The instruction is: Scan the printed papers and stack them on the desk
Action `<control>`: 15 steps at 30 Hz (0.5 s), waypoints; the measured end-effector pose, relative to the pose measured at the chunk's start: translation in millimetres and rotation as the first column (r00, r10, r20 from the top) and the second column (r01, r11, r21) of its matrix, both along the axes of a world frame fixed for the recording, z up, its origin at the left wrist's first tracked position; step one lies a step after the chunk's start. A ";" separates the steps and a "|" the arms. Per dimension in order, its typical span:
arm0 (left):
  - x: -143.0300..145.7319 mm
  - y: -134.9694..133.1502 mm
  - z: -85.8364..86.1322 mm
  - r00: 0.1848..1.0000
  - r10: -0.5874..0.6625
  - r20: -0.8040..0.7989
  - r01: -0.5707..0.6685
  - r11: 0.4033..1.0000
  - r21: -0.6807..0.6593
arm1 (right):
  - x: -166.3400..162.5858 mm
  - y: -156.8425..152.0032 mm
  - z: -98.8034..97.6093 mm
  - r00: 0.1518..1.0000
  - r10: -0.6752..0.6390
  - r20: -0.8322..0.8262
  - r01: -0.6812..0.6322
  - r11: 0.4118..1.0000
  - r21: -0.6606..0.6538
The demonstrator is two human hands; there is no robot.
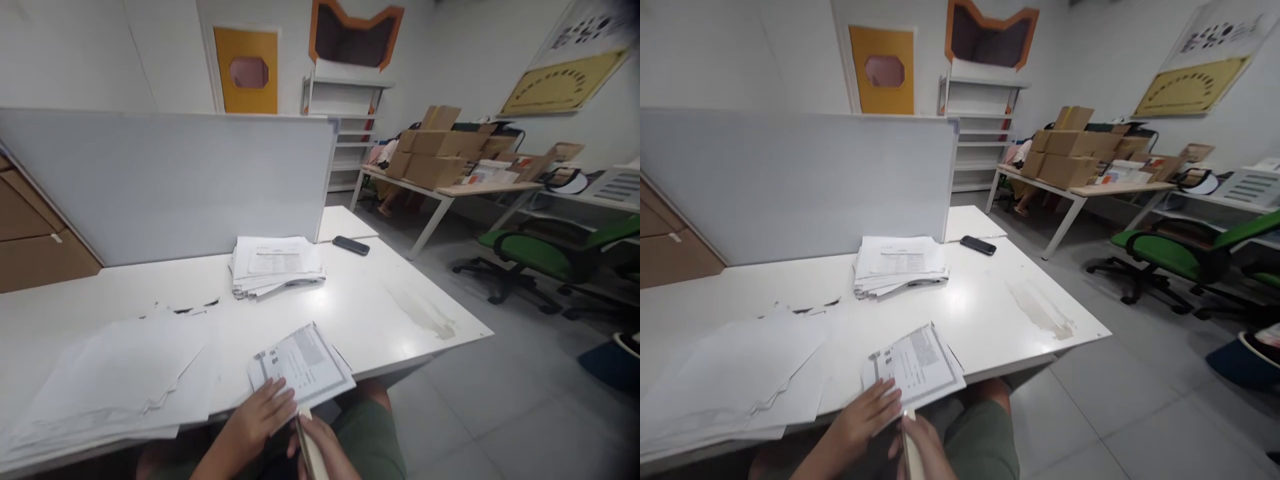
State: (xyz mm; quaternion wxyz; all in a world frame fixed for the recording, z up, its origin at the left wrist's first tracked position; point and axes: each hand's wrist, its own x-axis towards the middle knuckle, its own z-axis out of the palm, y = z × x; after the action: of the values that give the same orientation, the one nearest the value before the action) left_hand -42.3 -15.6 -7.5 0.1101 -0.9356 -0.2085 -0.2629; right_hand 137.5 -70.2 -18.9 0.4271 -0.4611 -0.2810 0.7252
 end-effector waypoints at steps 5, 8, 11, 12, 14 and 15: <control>4.4 2.2 18.0 0.991 -0.121 -0.053 0.104 0.962 -0.252 | 23.0 -6.5 46.3 0.993 -0.085 -0.076 0.089 0.995 0.045; 9.6 9.3 16.7 0.985 -0.171 -0.034 0.150 0.929 -0.339 | 41.8 -1.8 49.2 0.989 -0.032 -0.146 0.044 0.996 0.081; 12.7 13.1 18.3 0.982 -0.191 0.016 0.183 0.913 -0.364 | 51.4 -4.1 46.0 0.980 -0.010 -0.196 0.021 0.998 0.056; 13.3 12.8 20.5 0.979 -0.200 0.030 0.197 0.912 -0.361 | 52.0 -6.5 46.2 0.979 -0.004 -0.204 0.014 0.999 0.044; 14.6 10.0 25.5 0.975 -0.218 0.048 0.221 0.909 -0.353 | 50.2 -11.8 47.9 0.978 -0.007 -0.209 0.014 0.999 0.030; 15.4 8.1 27.4 0.973 -0.226 0.053 0.230 0.908 -0.349 | 48.5 -14.1 48.9 0.978 -0.016 -0.207 0.021 0.999 0.025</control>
State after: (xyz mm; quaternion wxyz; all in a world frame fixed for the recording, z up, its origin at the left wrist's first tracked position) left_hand -26.9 -7.5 19.9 -0.0923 -0.9564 -0.1423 -0.2376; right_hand 186.0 -84.3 30.0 0.4669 -0.3799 -0.2405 0.7615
